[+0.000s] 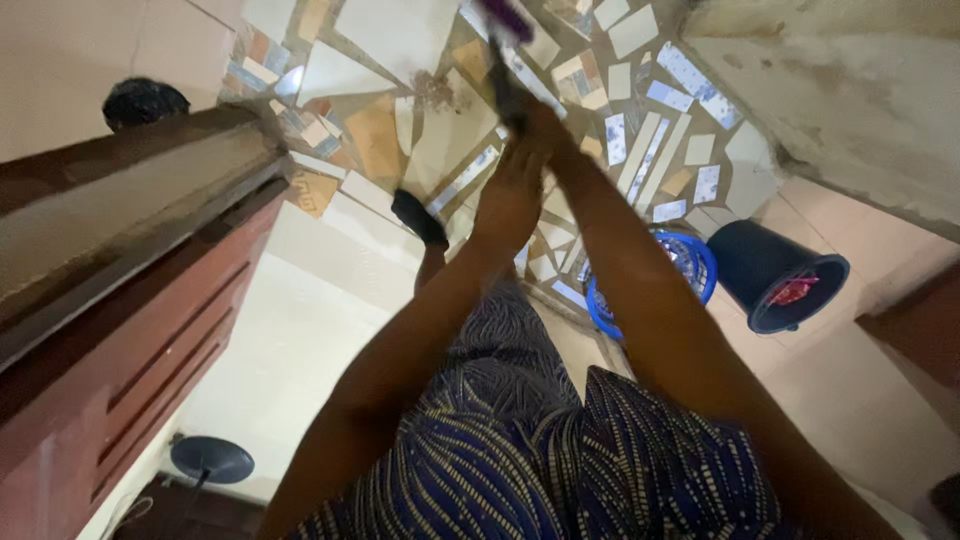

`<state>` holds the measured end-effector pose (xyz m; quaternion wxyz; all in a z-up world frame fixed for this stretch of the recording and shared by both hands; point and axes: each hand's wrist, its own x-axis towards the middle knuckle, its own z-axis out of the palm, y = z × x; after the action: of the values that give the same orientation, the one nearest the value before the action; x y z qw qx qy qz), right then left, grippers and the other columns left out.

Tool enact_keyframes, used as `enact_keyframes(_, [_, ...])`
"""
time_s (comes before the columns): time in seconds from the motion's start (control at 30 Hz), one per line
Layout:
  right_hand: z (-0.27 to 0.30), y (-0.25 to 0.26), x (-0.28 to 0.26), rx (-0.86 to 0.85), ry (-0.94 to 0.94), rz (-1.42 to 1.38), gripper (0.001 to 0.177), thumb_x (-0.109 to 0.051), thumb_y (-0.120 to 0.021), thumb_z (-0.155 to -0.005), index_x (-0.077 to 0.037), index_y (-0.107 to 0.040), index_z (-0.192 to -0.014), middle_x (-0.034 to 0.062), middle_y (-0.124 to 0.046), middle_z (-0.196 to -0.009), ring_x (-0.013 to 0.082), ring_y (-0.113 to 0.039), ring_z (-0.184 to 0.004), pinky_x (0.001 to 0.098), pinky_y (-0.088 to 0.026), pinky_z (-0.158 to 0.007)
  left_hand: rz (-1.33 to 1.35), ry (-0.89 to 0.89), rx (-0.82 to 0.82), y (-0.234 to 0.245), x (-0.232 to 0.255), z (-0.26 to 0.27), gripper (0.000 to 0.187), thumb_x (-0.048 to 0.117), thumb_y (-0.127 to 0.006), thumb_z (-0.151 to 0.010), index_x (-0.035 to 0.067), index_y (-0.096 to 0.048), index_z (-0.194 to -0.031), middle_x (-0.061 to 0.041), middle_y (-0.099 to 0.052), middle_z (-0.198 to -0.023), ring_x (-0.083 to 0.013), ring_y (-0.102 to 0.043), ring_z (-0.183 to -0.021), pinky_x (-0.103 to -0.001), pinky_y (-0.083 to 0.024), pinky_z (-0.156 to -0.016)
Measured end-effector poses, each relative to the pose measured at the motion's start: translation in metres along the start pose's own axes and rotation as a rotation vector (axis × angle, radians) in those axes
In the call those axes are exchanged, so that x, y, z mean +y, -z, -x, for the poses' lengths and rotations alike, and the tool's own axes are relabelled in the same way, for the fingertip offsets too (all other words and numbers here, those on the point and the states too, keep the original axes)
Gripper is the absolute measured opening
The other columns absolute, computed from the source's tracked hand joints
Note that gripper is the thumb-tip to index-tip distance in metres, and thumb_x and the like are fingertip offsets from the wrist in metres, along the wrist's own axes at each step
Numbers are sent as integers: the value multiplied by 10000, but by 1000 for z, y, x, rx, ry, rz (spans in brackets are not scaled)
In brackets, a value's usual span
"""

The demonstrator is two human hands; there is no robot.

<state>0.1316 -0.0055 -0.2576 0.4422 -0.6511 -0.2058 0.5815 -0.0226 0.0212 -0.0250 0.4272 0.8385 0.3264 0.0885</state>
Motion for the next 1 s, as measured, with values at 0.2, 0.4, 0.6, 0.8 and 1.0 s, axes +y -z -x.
enact_keyframes(0.2, [40,-72,6,-141,-217,-632,398,-370,-656,-1043,-55,-627,-1283,3,-621,-953,90,-546,-770,259,-468,-687,23,76,45,32,-6,57,370,-7,-574,-953,17,-573,-1322,-188,-570,-1404,-480,-486,-1367,-473,-523,-1045])
enact_keyframes(0.4, [94,-62,-50,-853,-480,-1495,491,-386,-607,-1092,-14,-529,-1404,97,-629,-1122,157,-603,-832,306,-531,-670,-53,-37,116,45,16,55,470,-59,-569,-871,68,-628,-1319,-145,-621,-1403,-413,-512,-1423,-449,-556,-1032])
enact_keyframes(0.6, [86,11,0,147,-116,-686,458,-368,-626,-1080,-18,-552,-1365,86,-638,-1103,152,-607,-837,305,-530,-684,170,-267,256,13,26,13,472,50,-626,-909,-102,-513,-1342,-320,-588,-1292,-474,-575,-1287,-472,-549,-993])
enact_keyframes(0.8, [54,21,-9,261,-57,-557,424,-351,-646,-1068,-22,-576,-1326,76,-646,-1084,147,-610,-843,304,-530,-699,432,-245,183,-11,-12,-36,252,-1,-565,-918,65,-659,-1142,-210,-695,-1058,-370,-699,-978,-451,-590,-846])
enact_keyframes(1.0, [46,-52,-3,200,-50,-471,391,-333,-666,-1055,-25,-599,-1287,65,-655,-1065,143,-614,-848,303,-530,-714,414,-342,300,31,-42,2,211,89,-571,-981,39,-598,-1184,-186,-695,-1080,-298,-712,-977,-422,-607,-808])
